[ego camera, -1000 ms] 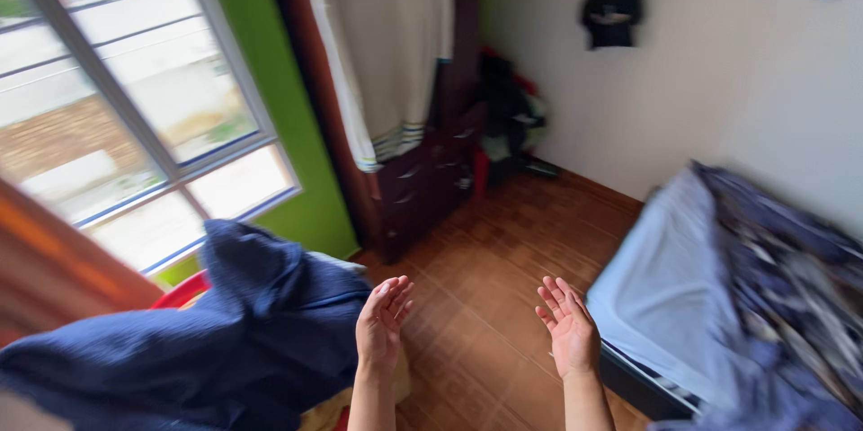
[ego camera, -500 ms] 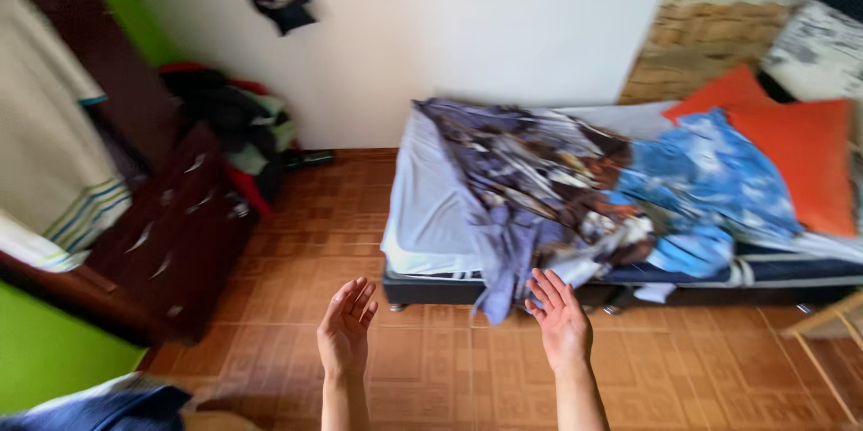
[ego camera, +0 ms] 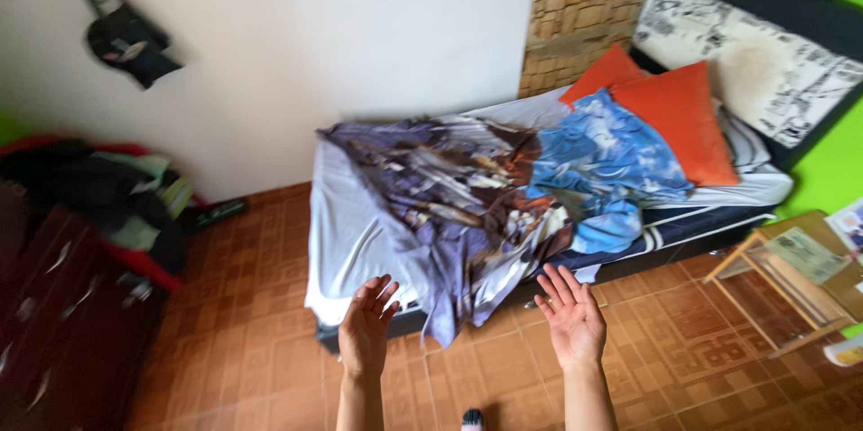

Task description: The person picks up several blankets and pillows from a bed, moves them to a red chair and a corner area, and then places the pillows back onto the bed.

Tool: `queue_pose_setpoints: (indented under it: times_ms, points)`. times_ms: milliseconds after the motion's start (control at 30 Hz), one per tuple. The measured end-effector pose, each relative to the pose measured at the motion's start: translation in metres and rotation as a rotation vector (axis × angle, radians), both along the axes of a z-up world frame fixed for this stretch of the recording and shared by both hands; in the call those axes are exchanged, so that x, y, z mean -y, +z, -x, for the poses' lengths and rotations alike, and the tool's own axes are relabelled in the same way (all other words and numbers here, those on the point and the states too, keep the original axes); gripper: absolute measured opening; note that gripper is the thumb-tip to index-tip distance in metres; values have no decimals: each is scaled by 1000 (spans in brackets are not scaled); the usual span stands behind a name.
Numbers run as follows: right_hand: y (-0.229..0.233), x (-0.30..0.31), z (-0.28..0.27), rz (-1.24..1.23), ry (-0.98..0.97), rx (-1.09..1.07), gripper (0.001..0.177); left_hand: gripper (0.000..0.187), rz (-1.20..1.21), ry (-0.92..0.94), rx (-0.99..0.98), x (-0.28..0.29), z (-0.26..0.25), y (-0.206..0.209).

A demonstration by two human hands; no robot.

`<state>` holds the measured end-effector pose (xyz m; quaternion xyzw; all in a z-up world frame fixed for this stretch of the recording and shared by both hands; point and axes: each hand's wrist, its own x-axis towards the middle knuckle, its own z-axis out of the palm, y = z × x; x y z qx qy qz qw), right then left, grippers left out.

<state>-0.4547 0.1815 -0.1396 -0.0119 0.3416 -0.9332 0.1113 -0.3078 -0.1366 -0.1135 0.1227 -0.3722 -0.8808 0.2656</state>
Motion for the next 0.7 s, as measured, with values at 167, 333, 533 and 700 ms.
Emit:
queue_pose_setpoints:
  times_ms: [167,333,533,700]
  points:
    - [7,-22,53,-13,-66,7,63,39,8,-43,-23,2,79,7]
    - [16,-38,107,-10,-144,-24,64,39,5,-82,-13,3,153,15]
    - [18,-68,148,14,-225,-49,63,37,-62,-144,-43,-7,224,16]
    - [6,-104,179,33,-267,-14,64,41,-62,-166,-43,-34,267,13]
